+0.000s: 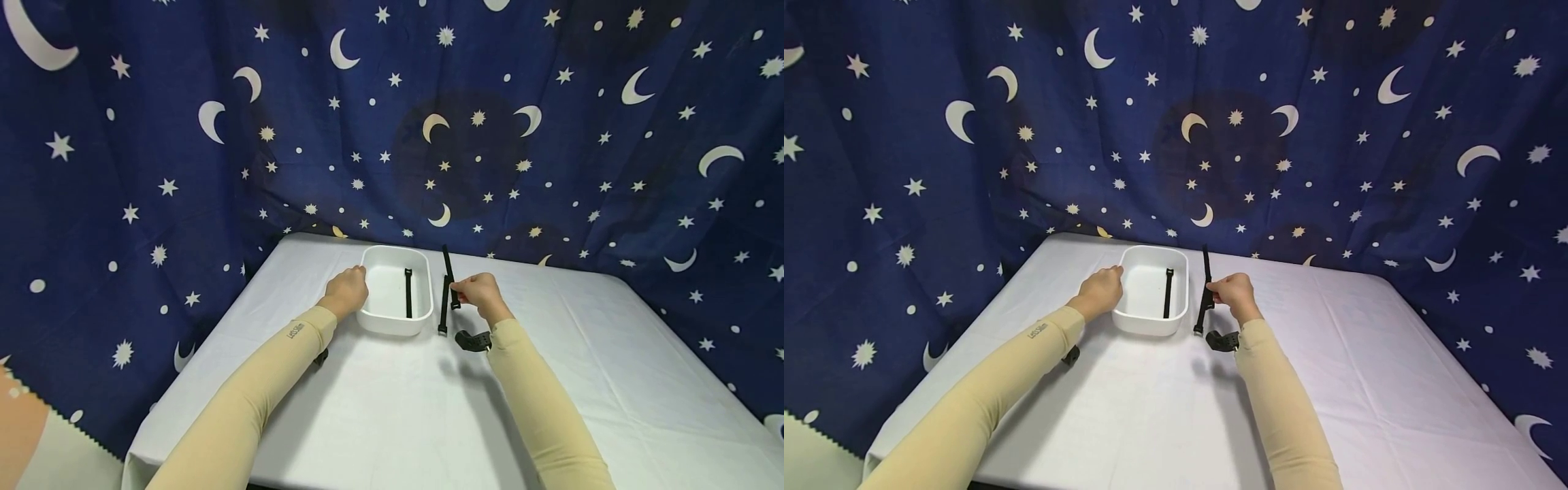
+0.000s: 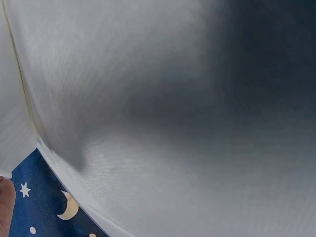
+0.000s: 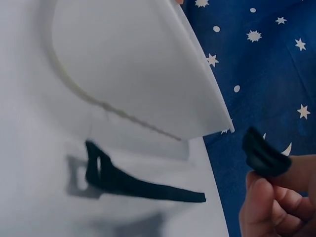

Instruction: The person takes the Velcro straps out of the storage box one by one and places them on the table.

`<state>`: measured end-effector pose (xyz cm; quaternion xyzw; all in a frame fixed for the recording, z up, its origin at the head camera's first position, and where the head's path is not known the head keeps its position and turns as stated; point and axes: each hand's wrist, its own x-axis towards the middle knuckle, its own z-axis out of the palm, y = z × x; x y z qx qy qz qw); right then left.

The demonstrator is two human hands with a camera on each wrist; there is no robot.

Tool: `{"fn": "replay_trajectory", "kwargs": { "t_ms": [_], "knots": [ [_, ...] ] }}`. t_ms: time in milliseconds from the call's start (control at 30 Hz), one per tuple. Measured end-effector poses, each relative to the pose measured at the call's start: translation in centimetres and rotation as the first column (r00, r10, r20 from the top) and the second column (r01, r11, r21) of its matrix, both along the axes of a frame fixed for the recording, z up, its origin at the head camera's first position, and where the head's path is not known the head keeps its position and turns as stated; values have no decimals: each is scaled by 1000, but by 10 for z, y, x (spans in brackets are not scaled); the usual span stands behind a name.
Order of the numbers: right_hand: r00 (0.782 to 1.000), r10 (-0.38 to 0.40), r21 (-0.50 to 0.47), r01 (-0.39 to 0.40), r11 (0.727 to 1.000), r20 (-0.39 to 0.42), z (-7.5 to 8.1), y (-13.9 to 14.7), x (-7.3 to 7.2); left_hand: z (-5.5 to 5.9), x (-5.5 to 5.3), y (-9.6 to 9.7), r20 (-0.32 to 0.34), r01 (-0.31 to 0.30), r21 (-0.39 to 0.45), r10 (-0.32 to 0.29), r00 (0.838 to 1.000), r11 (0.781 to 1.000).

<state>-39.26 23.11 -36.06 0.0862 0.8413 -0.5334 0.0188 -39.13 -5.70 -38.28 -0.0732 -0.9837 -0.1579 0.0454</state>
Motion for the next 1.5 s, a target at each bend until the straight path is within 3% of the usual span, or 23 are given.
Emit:
{"fn": "replay_trajectory", "kwargs": {
  "t_ms": [333, 667, 967, 1500],
  "knots": [
    [1000, -22, -11, 22, 1000, -4, -13, 16, -1, 0, 2, 1, -6, -10, -1, 10, 1000, 1000],
    [999, -42, -61, 41, 997, -2, -16, 21, 3, 2, 5, 4, 0, -16, 6, 16, 1000, 1000],
    [998, -60, -40, 61, 997, 17, -19, 28, 12, 4, 7, 6, 4, -19, 4, 19, 1000, 1000],
    [997, -67, 20, 66, 998, 43, -35, 33, 13, 3, 12, 6, 29, -29, -7, 29, 999, 1000]
  ]
}}
